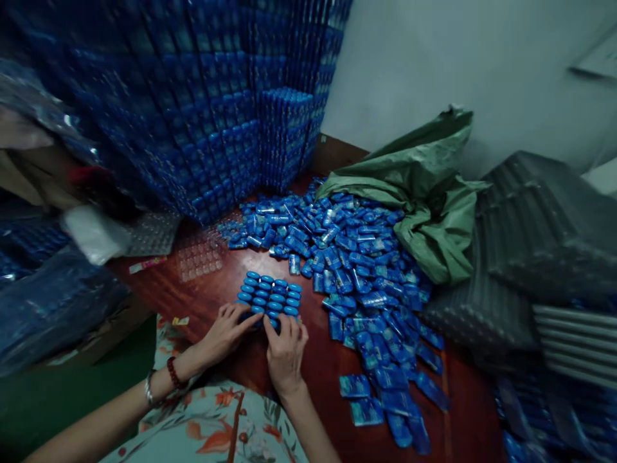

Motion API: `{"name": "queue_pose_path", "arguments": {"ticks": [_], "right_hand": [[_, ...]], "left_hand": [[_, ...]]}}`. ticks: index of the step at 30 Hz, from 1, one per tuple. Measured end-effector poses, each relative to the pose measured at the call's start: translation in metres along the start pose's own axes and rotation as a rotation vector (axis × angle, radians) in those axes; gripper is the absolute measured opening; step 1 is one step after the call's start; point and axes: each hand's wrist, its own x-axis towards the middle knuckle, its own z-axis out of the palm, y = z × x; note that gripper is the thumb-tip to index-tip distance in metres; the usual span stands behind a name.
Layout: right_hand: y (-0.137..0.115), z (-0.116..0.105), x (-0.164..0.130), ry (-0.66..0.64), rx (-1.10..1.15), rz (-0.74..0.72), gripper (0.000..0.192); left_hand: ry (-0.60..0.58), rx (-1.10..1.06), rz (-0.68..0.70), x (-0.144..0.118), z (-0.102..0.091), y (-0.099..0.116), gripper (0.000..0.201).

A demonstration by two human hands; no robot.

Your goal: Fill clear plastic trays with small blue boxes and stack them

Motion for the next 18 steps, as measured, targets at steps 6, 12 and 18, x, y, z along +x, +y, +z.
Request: {"name": "queue_pose_path", "arguments": {"ticks": [6, 12, 18], "right_hand": [[0.013, 0.023, -0.011, 0.074, 0.026, -0.076, 0.05], [0.02, 0.045, -0.018, 0.163, -0.023, -0.017, 0.055], [0.027, 0.063, 0.042, 0.415, -0.041, 0.055, 0.068]], "left_hand": [[0.002, 0.066, -0.141, 0.021, 0.009, -0.003, 0.055], [-0.008, 0.023, -0.157, 0.028, 0.009, -0.006, 0.058], [0.122, 0.043, -0.345, 0.046, 0.042, -0.02, 0.063]]}}
